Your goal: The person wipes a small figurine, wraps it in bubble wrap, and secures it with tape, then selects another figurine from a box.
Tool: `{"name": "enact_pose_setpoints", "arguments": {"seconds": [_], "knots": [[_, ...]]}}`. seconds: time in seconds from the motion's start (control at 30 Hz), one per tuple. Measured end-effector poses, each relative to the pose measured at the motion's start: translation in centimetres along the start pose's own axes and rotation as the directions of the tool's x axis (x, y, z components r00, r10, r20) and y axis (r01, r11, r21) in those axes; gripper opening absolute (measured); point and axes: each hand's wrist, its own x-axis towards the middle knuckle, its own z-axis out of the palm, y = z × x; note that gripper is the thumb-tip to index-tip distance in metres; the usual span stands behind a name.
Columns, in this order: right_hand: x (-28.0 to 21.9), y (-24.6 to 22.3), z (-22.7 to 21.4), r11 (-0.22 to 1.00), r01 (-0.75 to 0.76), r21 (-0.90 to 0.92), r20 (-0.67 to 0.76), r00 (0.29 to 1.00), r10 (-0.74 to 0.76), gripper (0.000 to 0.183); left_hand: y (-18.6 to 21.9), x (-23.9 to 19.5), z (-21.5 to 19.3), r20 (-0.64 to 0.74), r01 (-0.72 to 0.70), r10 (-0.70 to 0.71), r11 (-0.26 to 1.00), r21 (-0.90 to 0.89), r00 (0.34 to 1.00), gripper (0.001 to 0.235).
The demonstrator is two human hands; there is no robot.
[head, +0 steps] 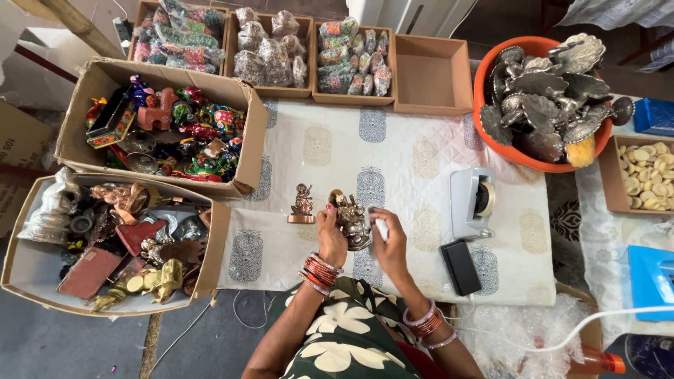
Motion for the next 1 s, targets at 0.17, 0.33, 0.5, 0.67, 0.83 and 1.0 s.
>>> {"name": "enact_pose_setpoints", "arguments": {"seconds": [0.17,0.33,0.5,0.67,0.83,1.0], "knots": [[-2.4,-1.8,0.8,0.921,0.287,-0.264,0.12,0.957,-0.264,0.033,0.7,-0.5,1.1,-0.019,0.059,-0.057,0.994,0.092,0.998,0.026],[-2.7,-1.0,1.3,0.746,0.556,-0.366,0.227,0.831,-0.508,0.028,1.6,-1.6,1.3,-0.006,0.039,-0.038,0.964,0.264,0.999,0.026],[0.0,-1.7,-1.0,0.984,0.092,-0.154,-0.029,0.995,-0.098,0.03,2.2,-2.5,2.9,0.126,0.053,-0.054,0.999,0.006,0.991,0.02],[-3.3,-1.5,1.0,0.922,0.255,-0.291,0.108,0.966,-0.233,0.037,1.2,-1.1,1.5,0.119,0.065,-0.075,0.994,0.085,0.99,0.021],[-4.2,1.2,1.6,0.727,0.604,-0.326,0.306,0.795,-0.523,0.033,1.1,-0.6,0.4,0.039,0.084,-0.097,0.965,0.247,0.995,0.029],[-0.4,0.5,-0.3,0.994,0.105,-0.016,-0.034,0.994,-0.105,0.029,1.7,-1.7,1.4,0.156,0.017,-0.032,0.995,0.094,0.987,0.026]]}}
